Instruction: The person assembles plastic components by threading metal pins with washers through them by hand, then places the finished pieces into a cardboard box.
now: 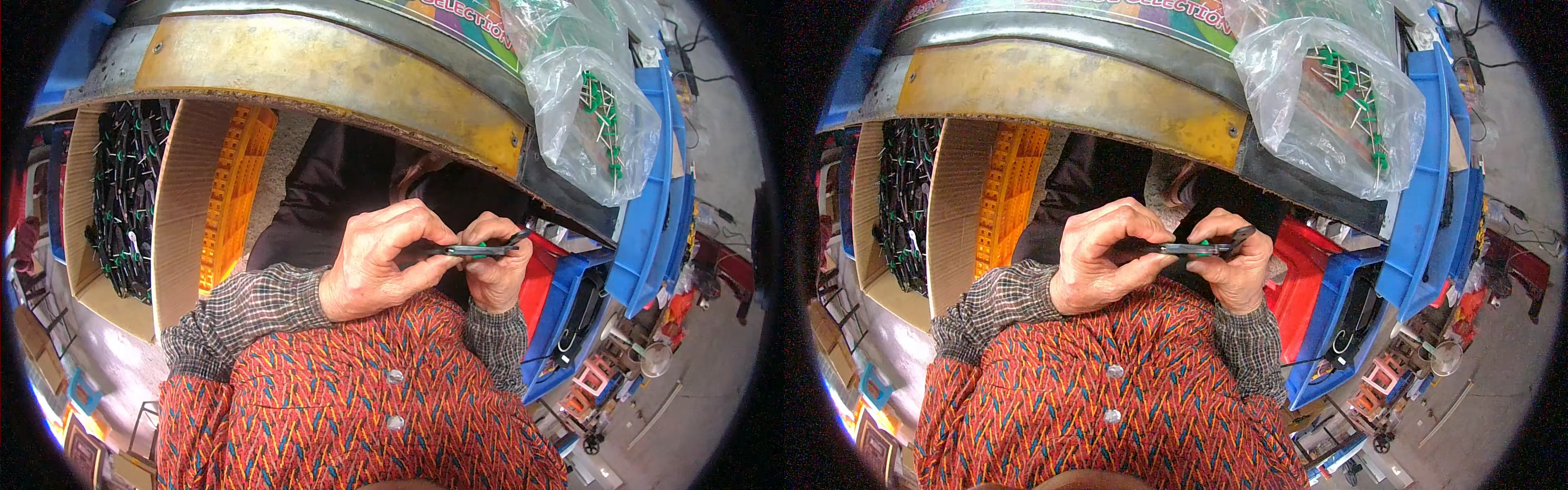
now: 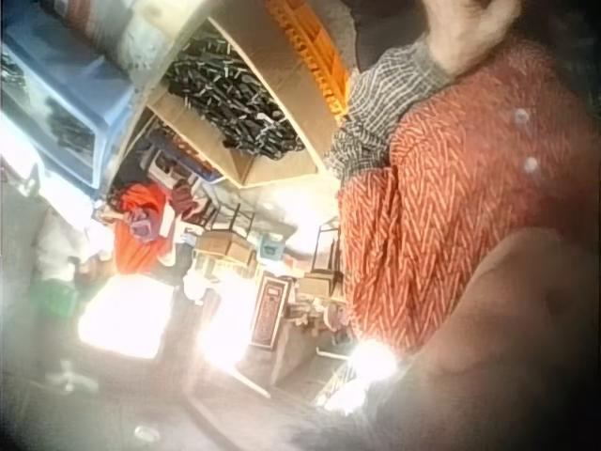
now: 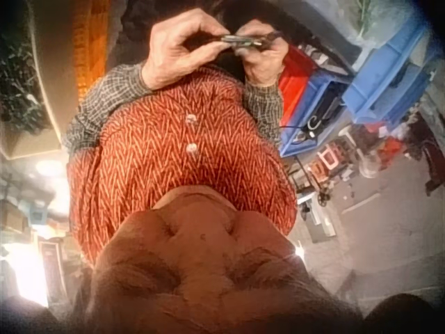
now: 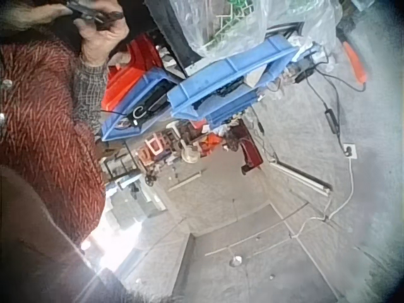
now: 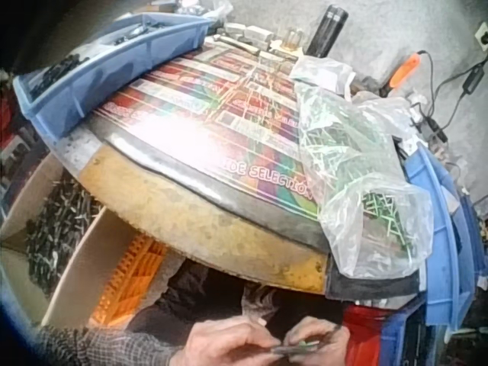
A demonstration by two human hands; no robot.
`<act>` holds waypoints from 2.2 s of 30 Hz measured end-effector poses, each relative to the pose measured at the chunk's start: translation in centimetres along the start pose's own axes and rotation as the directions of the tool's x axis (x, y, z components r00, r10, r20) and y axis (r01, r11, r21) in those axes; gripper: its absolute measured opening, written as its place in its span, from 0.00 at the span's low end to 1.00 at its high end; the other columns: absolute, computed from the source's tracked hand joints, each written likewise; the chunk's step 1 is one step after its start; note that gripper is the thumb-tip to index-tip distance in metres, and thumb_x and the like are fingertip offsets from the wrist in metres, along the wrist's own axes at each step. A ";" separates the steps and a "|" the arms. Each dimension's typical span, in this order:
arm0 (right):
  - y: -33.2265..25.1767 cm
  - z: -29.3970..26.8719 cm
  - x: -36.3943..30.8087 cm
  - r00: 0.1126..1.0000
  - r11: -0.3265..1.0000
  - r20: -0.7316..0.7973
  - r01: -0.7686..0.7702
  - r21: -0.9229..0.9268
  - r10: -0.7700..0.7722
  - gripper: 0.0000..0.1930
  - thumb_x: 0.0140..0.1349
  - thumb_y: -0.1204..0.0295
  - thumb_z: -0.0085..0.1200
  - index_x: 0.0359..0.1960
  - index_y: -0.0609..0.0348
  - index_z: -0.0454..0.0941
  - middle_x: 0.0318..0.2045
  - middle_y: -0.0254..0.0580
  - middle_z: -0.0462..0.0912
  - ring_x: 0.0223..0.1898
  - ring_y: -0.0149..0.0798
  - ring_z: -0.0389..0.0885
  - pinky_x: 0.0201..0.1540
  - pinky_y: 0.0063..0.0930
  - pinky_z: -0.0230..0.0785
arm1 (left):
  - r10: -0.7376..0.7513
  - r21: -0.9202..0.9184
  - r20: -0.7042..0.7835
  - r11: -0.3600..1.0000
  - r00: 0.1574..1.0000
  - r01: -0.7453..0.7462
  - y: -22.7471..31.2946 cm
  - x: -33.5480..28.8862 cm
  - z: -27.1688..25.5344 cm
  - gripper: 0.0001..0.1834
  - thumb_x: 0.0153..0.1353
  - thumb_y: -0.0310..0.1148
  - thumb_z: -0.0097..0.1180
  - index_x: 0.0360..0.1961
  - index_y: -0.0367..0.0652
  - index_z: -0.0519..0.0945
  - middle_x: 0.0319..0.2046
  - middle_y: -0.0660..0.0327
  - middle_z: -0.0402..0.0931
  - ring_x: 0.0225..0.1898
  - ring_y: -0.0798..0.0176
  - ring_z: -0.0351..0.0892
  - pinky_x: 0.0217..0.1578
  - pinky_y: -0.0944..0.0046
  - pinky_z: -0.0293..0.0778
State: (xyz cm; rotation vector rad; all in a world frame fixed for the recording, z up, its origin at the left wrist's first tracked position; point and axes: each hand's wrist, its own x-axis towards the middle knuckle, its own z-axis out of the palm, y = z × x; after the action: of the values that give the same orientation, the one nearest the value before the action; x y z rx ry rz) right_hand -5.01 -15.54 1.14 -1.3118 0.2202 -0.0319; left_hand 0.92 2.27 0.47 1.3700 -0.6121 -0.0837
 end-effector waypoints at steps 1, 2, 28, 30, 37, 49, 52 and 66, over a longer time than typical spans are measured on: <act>0.2 -0.2 0.0 0.999 0.999 0.014 0.036 -0.014 -0.036 0.19 0.40 0.67 0.74 0.28 0.67 0.79 0.26 0.39 0.78 0.25 0.29 0.72 0.26 0.18 0.62 | -0.001 0.000 0.000 1.000 1.000 0.001 0.0 0.0 0.0 0.11 0.47 0.22 0.67 0.31 0.35 0.77 0.27 0.55 0.78 0.28 0.62 0.79 0.29 0.67 0.73; 0.2 -0.3 -0.1 1.000 0.999 -0.004 -0.010 0.039 0.010 0.19 0.39 0.69 0.74 0.28 0.66 0.79 0.26 0.39 0.78 0.26 0.29 0.72 0.27 0.19 0.62 | 0.000 0.007 -0.001 1.000 1.000 0.000 0.0 0.0 0.0 0.11 0.46 0.22 0.67 0.31 0.35 0.77 0.27 0.55 0.78 0.28 0.62 0.79 0.29 0.67 0.73; 0.8 -1.1 0.4 0.997 0.999 0.059 -0.052 0.016 0.051 0.17 0.42 0.68 0.72 0.27 0.66 0.79 0.25 0.39 0.78 0.26 0.29 0.73 0.27 0.20 0.63 | 0.011 0.097 0.008 0.995 1.000 -0.012 -0.5 0.0 -0.1 0.11 0.43 0.22 0.66 0.29 0.35 0.77 0.25 0.56 0.78 0.27 0.58 0.80 0.28 0.65 0.75; 0.8 -1.0 0.5 0.999 1.000 0.042 -0.005 -0.017 0.006 0.16 0.42 0.68 0.72 0.27 0.66 0.79 0.24 0.38 0.78 0.26 0.29 0.73 0.26 0.20 0.62 | 0.028 0.119 0.020 0.992 0.999 -0.030 -0.6 0.1 -0.1 0.11 0.43 0.22 0.66 0.29 0.35 0.77 0.25 0.56 0.78 0.27 0.58 0.80 0.28 0.65 0.75; 0.8 -1.3 0.4 0.990 0.989 0.052 -0.132 0.067 0.128 0.18 0.37 0.72 0.73 0.29 0.65 0.79 0.27 0.38 0.79 0.26 0.28 0.73 0.28 0.20 0.63 | 0.008 0.089 0.020 0.996 1.000 -0.010 -0.8 0.1 -0.1 0.11 0.43 0.23 0.66 0.29 0.35 0.78 0.26 0.56 0.78 0.27 0.58 0.80 0.29 0.65 0.75; 1.3 -1.5 0.6 0.993 0.993 0.032 -0.112 0.024 0.111 0.17 0.37 0.71 0.73 0.27 0.66 0.79 0.25 0.37 0.78 0.24 0.28 0.73 0.25 0.20 0.63 | 0.023 0.085 0.011 0.996 1.000 -0.024 -1.1 0.1 -0.1 0.11 0.43 0.22 0.67 0.29 0.35 0.77 0.26 0.55 0.78 0.27 0.58 0.80 0.29 0.66 0.75; 1.5 -1.9 0.6 0.996 0.997 0.034 -0.083 0.008 0.082 0.16 0.38 0.71 0.73 0.27 0.66 0.79 0.25 0.37 0.78 0.24 0.29 0.74 0.25 0.19 0.63 | 0.027 0.090 0.011 0.996 1.000 -0.028 -1.2 0.1 0.0 0.11 0.43 0.22 0.67 0.29 0.35 0.77 0.26 0.55 0.78 0.27 0.58 0.80 0.29 0.65 0.75; 1.5 -2.0 0.6 0.987 0.986 0.080 -0.145 0.081 0.139 0.18 0.35 0.74 0.73 0.28 0.67 0.79 0.25 0.37 0.78 0.23 0.29 0.75 0.26 0.18 0.65 | 0.014 0.113 0.022 0.993 1.000 -0.017 -1.2 0.1 -0.3 0.11 0.44 0.23 0.66 0.29 0.35 0.77 0.26 0.55 0.78 0.28 0.58 0.80 0.29 0.65 0.76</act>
State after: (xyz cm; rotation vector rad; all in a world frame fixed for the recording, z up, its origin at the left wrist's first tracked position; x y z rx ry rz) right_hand -4.92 -17.19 -0.87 -1.2061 0.2464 0.1269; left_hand 1.49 2.25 -0.61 1.4752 -0.6531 -0.0518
